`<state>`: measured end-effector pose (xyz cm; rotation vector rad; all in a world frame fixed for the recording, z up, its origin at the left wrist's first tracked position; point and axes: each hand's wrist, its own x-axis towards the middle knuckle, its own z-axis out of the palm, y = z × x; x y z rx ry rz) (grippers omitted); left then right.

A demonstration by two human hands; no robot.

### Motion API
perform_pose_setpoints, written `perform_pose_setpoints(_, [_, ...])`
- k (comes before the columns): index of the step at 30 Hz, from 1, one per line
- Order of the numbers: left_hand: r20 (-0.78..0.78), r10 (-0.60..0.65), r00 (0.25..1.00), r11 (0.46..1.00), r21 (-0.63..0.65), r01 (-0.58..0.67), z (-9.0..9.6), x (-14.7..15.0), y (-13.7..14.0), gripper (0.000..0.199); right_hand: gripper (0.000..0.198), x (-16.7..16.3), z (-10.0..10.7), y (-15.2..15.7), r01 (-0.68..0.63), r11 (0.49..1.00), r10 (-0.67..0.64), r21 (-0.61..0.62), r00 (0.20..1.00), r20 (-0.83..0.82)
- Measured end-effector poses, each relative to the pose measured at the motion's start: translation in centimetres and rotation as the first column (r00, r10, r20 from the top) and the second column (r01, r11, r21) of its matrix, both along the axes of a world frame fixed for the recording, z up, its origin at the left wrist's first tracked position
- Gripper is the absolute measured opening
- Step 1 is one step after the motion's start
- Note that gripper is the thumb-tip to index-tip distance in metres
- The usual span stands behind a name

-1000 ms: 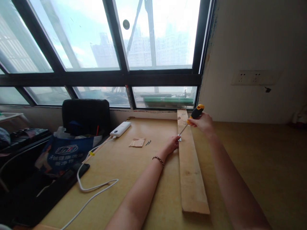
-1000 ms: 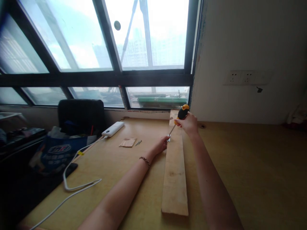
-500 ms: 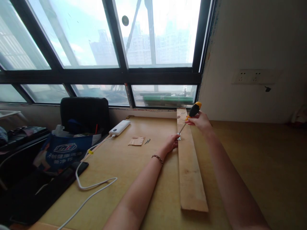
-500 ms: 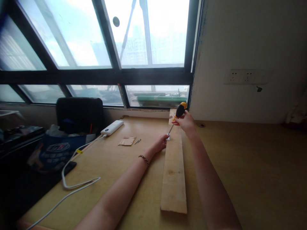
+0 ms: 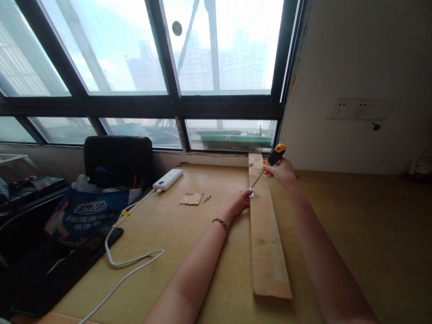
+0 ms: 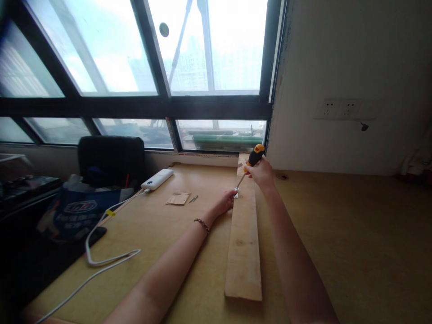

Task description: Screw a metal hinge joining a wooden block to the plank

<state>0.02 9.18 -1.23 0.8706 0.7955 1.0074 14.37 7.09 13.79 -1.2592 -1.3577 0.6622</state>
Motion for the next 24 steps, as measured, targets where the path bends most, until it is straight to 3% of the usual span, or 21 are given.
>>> perform_pose_setpoints(2, [0.014, -0.021, 1.000, 1.000, 0.016, 0.020, -0.1, 0.0, 0.0, 0.012, 0.024, 0.0, 0.2, -0.2, 0.013, 1.000, -0.013, -0.004, 1.000, 0.004])
perform_pose_setpoints(4, [0.015, -0.026, 1.000, 0.999, 0.023, 0.025, -0.1, 0.0, 0.1, 0.013, 0.028, -0.1, 0.3, -0.4, 0.167, 0.985, -0.172, 0.050, 0.978, 0.122])
perform_pose_setpoints(7, [0.000, -0.022, 1.000, 0.999, 0.024, 0.022, 0.0, 0.0, 0.0, 0.016, 0.032, -0.4, 0.2, -0.5, 0.363, 0.911, -0.407, 0.196, 0.869, 0.283])
perform_pose_setpoints(9, [-0.005, -0.031, 1.000, 0.999, 0.029, 0.031, 0.1, 0.0, 0.0, 0.019, 0.034, -0.5, 0.1, -0.5, 0.391, 0.889, -0.450, 0.238, 0.841, 0.299])
perform_pose_setpoints(13, [-0.039, -0.040, 0.998, 0.998, 0.042, 0.042, -0.1, -0.1, 0.2, 0.019, 0.035, -0.3, 0.6, -1.1, 0.390, 0.890, -0.443, 0.238, 0.863, 0.244])
perform_pose_setpoints(17, [-0.148, -0.039, 0.988, 0.992, 0.113, 0.056, -0.7, -0.5, 1.0, 0.020, 0.034, 0.1, 1.5, -1.8, 0.302, 0.940, -0.331, 0.159, 0.919, 0.212])
perform_pose_setpoints(21, [-0.359, -0.020, 0.933, 0.980, 0.178, 0.090, -0.9, -1.0, 1.7, 0.027, 0.033, 0.0, 1.5, -1.8, 0.273, 0.951, -0.305, 0.145, 0.905, 0.296])
perform_pose_setpoints(24, [-0.405, -0.019, 0.914, 0.972, 0.206, 0.111, -0.9, -1.2, 1.8, 0.029, 0.033, -0.3, 1.0, -1.2, 0.252, 0.955, -0.293, 0.155, 0.885, 0.363])
